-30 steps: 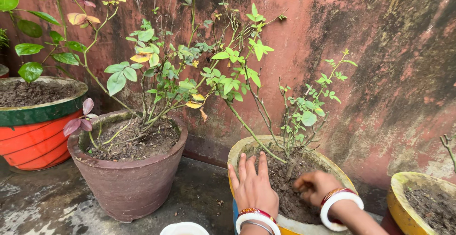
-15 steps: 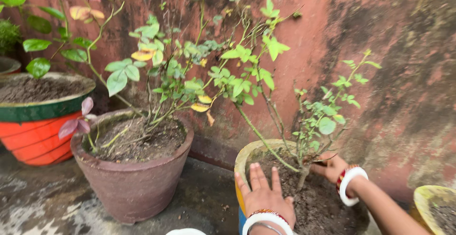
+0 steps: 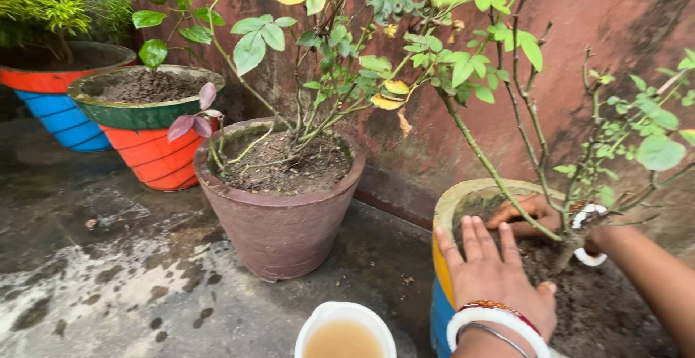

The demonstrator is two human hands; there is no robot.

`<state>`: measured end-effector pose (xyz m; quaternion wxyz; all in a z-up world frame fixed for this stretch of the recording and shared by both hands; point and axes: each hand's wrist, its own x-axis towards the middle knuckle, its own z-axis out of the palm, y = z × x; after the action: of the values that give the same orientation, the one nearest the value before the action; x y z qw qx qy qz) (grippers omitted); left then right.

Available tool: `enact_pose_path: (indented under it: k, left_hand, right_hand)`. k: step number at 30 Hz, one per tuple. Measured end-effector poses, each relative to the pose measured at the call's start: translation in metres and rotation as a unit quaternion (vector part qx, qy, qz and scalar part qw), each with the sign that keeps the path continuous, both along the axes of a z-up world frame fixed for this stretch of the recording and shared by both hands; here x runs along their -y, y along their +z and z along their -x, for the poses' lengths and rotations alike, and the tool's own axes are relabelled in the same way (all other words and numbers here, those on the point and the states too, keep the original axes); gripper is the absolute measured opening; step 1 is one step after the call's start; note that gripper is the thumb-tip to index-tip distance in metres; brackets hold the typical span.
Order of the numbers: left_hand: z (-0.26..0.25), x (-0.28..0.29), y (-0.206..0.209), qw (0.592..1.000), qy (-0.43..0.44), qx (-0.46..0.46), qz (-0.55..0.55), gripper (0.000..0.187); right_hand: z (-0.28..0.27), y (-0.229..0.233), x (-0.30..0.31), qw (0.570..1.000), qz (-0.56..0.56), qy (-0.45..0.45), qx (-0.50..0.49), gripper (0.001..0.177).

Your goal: The person loosens and pats down the soil in plant pots by hand, pours liquid from a mug into a potted plant, and presses the soil around the plants.

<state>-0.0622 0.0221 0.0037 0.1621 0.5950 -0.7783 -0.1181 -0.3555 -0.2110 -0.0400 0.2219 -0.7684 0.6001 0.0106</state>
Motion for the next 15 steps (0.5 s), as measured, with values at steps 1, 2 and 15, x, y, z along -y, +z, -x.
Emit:
enact_pose_path:
  k: [1, 2, 15]
  left_hand:
    - [0.0, -0.001, 0.003, 1.0, 0.002, 0.003, -0.001, 0.094]
    - [-0.001, -0.002, 0.005, 1.0, -0.01, 0.008, -0.021, 0.092]
    - [-0.01, -0.003, 0.011, 0.998, -0.041, -0.01, -0.056, 0.095]
  right_hand:
    - [-0.011, 0.007, -0.002, 0.999, 0.0, 0.037, 0.019, 0.03]
    - [-0.031, 0.009, 0.0, 0.995, 0.001, 0.089, 0.044, 0.031]
    - [-0.02, 0.01, -0.019, 0.994, 0.076, 0.059, 0.048, 0.031]
